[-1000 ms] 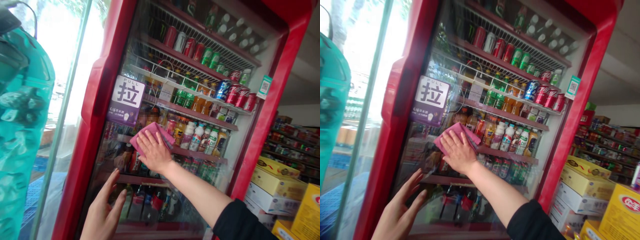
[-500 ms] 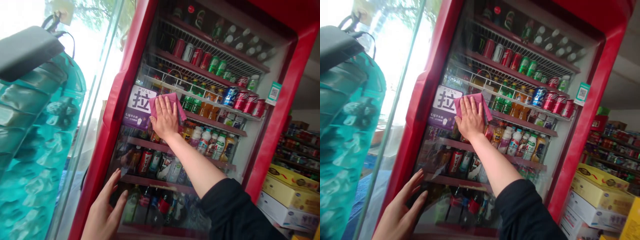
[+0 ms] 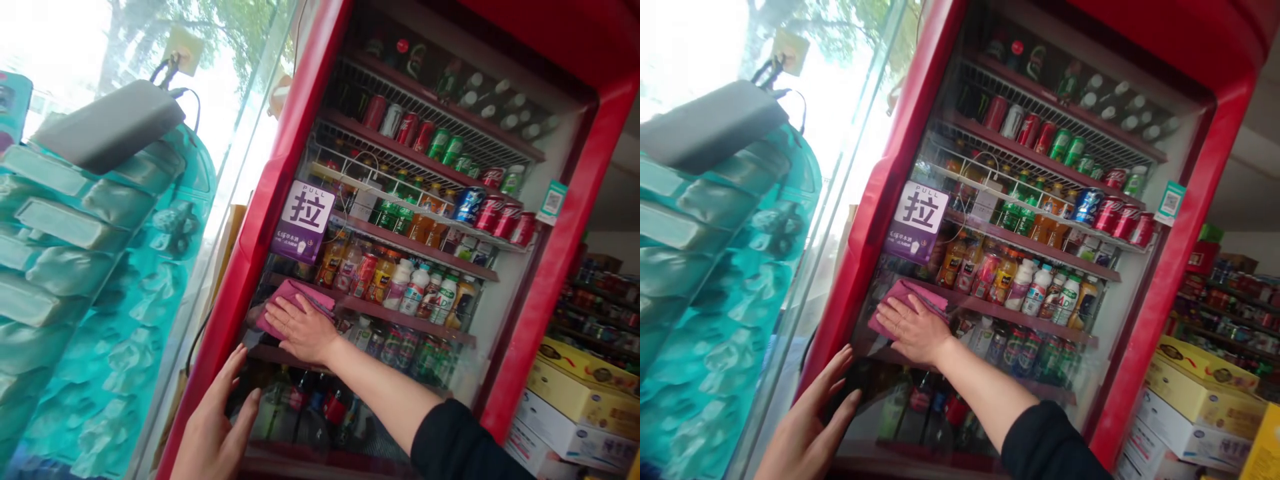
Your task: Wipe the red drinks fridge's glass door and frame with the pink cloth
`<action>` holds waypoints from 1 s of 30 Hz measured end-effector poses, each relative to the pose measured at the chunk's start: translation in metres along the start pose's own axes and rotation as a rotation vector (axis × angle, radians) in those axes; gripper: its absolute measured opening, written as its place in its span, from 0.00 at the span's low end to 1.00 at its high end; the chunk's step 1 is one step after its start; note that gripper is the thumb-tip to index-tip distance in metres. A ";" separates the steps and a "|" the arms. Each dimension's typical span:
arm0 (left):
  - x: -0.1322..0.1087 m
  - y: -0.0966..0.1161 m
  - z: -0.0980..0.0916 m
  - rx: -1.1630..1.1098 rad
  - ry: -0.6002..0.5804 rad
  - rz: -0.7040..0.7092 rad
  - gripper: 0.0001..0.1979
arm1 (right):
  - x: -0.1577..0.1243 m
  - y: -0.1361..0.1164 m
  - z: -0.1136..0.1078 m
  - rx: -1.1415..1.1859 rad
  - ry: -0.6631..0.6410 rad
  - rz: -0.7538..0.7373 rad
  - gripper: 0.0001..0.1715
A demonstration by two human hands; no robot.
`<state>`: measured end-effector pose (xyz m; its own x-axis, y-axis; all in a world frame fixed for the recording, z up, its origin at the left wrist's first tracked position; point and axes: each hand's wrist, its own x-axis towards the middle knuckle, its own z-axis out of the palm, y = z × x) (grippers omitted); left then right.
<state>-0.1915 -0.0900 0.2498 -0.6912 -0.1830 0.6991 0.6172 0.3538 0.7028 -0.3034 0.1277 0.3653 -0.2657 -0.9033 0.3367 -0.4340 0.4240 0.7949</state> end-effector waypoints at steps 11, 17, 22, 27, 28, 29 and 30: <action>-0.005 -0.005 0.001 0.037 -0.001 0.012 0.32 | 0.082 0.115 -0.071 -0.023 0.046 0.196 0.43; -0.004 -0.009 0.006 0.034 -0.036 -0.001 0.33 | 0.123 0.131 -0.090 -0.030 0.176 0.599 0.44; -0.006 -0.017 0.010 0.032 -0.089 -0.009 0.33 | 0.134 0.101 -0.076 -0.001 0.183 0.716 0.47; -0.015 -0.032 0.017 0.015 -0.088 -0.035 0.33 | 0.124 0.071 -0.056 0.055 0.193 0.695 0.49; -0.017 -0.034 0.018 0.015 -0.090 -0.037 0.33 | 0.122 0.064 -0.052 0.070 0.195 0.687 0.49; -0.018 -0.035 0.020 0.016 -0.095 -0.036 0.33 | 0.119 0.057 -0.048 0.082 0.197 0.677 0.50; -0.019 -0.037 0.022 0.021 -0.100 -0.033 0.33 | 0.117 0.049 -0.043 0.091 0.198 0.666 0.50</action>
<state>-0.2090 -0.0794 0.2077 -0.7455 -0.1027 0.6586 0.5865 0.3685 0.7213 -0.3188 0.0404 0.4653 -0.3421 -0.4408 0.8299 -0.3062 0.8872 0.3451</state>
